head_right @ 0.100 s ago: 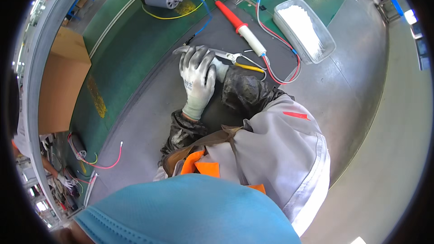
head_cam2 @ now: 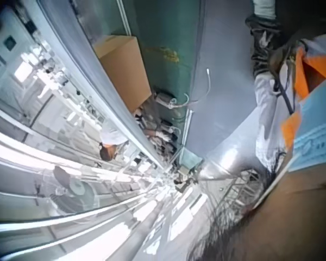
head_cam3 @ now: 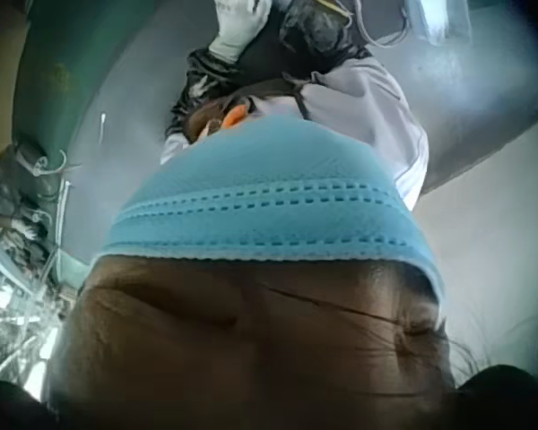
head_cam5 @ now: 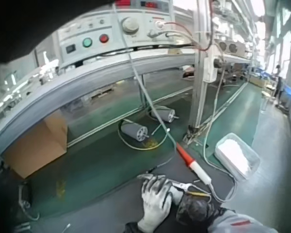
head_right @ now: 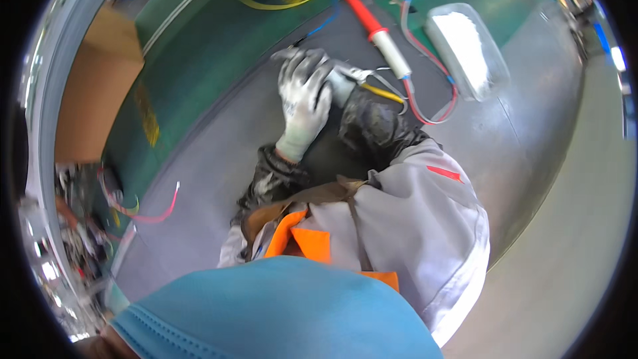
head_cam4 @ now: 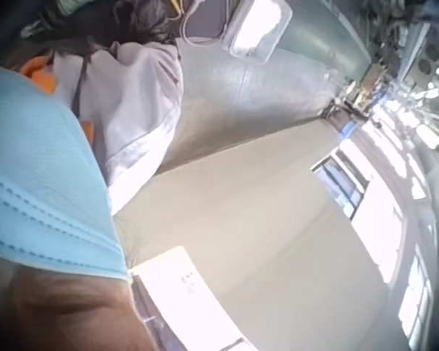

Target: Connecting wires and applying insulation to small electric motors at a workstation.

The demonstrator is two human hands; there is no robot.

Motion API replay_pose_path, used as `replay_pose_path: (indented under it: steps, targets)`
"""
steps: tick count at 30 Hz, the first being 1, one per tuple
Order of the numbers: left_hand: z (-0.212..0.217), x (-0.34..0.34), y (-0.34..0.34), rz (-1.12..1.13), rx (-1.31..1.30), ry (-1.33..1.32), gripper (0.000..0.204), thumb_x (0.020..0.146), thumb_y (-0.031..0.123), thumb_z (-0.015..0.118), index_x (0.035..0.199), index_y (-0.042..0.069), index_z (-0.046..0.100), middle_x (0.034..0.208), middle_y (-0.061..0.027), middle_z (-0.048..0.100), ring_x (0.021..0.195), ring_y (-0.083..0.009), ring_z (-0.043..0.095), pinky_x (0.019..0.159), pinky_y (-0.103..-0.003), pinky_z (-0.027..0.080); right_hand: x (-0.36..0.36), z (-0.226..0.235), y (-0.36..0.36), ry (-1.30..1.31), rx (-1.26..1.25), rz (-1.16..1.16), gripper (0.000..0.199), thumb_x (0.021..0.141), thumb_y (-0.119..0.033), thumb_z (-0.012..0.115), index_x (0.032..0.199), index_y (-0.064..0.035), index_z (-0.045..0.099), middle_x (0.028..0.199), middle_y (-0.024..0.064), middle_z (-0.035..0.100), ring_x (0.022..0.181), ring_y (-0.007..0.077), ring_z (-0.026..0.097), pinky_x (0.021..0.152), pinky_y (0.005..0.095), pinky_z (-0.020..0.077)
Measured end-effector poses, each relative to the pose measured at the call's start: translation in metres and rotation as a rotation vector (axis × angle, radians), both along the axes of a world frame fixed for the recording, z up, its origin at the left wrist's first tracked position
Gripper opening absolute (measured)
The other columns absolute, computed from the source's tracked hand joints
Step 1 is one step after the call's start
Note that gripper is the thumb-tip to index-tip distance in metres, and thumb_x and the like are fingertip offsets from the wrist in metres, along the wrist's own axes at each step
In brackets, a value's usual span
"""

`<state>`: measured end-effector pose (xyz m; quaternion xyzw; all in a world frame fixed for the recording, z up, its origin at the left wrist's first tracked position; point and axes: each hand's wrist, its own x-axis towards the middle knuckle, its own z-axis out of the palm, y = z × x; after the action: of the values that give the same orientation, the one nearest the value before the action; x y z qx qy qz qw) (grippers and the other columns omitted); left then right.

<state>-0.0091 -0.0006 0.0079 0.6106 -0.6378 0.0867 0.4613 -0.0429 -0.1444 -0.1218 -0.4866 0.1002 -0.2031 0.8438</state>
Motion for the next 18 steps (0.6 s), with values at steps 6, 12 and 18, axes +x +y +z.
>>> replay_pose_path:
  steps: [6,12,18]
  targets:
    - [-0.001,0.047,0.022,0.067,-0.03,0.052,0.039,0.088,0.007,0.069,0.126,0.009,0.067,0.133,-0.0123,0.06,0.128,-0.0367,0.054,0.108,-0.048,0.042,-0.018,0.089,0.002,0.287,-0.435,-0.438,0.031,0.102,-0.004,0.056,0.132,-0.002,0.065,0.114,0.0081,0.073,0.092,0.0125,0.068,0.081,0.0278,0.0585]
    - [-0.044,0.096,0.025,0.299,0.029,0.356,0.03,0.094,0.011,0.063,0.123,0.006,0.069,0.123,-0.0153,0.066,0.117,-0.0352,0.061,0.102,-0.043,0.048,0.022,0.135,-0.011,0.366,-0.812,-0.398,0.037,0.101,-0.01,0.06,0.136,-0.0021,0.061,0.111,0.0116,0.074,0.09,0.0154,0.072,0.076,0.028,0.0589]
    - [-0.048,0.094,0.017,0.297,0.076,0.348,0.028,0.095,0.018,0.062,0.121,0.011,0.069,0.119,-0.0119,0.068,0.115,-0.0327,0.062,0.103,-0.046,0.047,0.099,0.148,-0.105,0.986,-1.863,-0.623,0.064,0.091,-0.017,0.063,0.153,-0.0213,0.047,0.099,0.0191,0.069,0.094,0.0351,0.071,0.083,0.0466,0.0571]
